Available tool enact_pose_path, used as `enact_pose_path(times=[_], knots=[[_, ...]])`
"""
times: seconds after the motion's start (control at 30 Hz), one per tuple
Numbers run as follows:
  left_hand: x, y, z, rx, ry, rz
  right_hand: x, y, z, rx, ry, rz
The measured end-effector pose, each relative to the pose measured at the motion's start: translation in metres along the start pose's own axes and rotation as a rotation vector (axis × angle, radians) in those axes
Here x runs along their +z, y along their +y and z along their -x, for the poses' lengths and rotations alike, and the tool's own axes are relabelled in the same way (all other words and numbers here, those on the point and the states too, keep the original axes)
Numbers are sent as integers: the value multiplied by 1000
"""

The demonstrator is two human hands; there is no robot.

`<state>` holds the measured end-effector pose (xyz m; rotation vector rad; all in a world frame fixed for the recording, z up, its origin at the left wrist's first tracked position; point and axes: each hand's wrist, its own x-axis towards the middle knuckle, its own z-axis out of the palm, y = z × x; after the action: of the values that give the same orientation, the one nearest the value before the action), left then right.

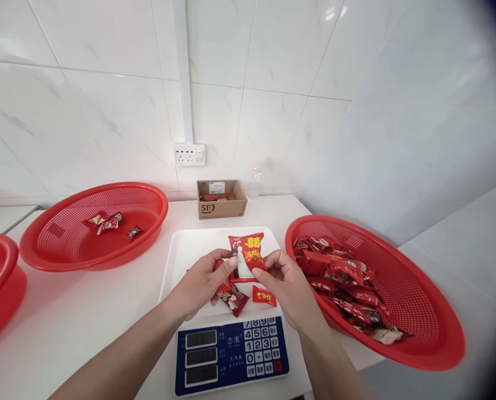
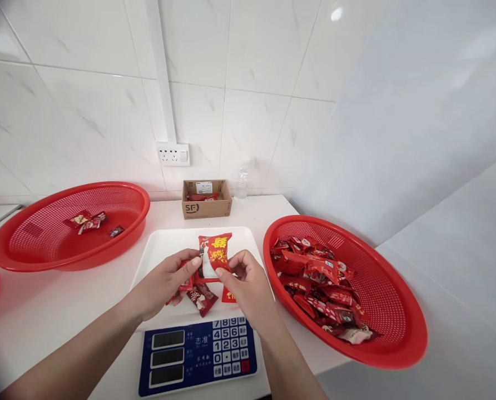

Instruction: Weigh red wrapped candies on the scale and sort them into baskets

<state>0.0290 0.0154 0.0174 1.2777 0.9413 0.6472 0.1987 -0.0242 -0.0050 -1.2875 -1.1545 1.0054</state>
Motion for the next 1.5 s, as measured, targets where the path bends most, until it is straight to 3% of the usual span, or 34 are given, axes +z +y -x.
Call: enact_pose_path(times=[0.17,0.3,0.4,0.8,1.2,1.5], knots=[[1,-2,-5,-103,-34,-32,1,1,3,18,-44,-148],[1,-4,-5,33,-57,-35,2,-3,3,83,-90,-219],[2,-6,-4,91,-42,-130,3,-5,2,54,-147,-218],[3,-1,-5,45,-43,26,4,-5,1,55,-235,-258],[1,-1,-6,24,-56,66,9,-10,2,147,-127,-243],[0,-7,-6,50,16,-107,11,-7,-2,139,-43,-182]])
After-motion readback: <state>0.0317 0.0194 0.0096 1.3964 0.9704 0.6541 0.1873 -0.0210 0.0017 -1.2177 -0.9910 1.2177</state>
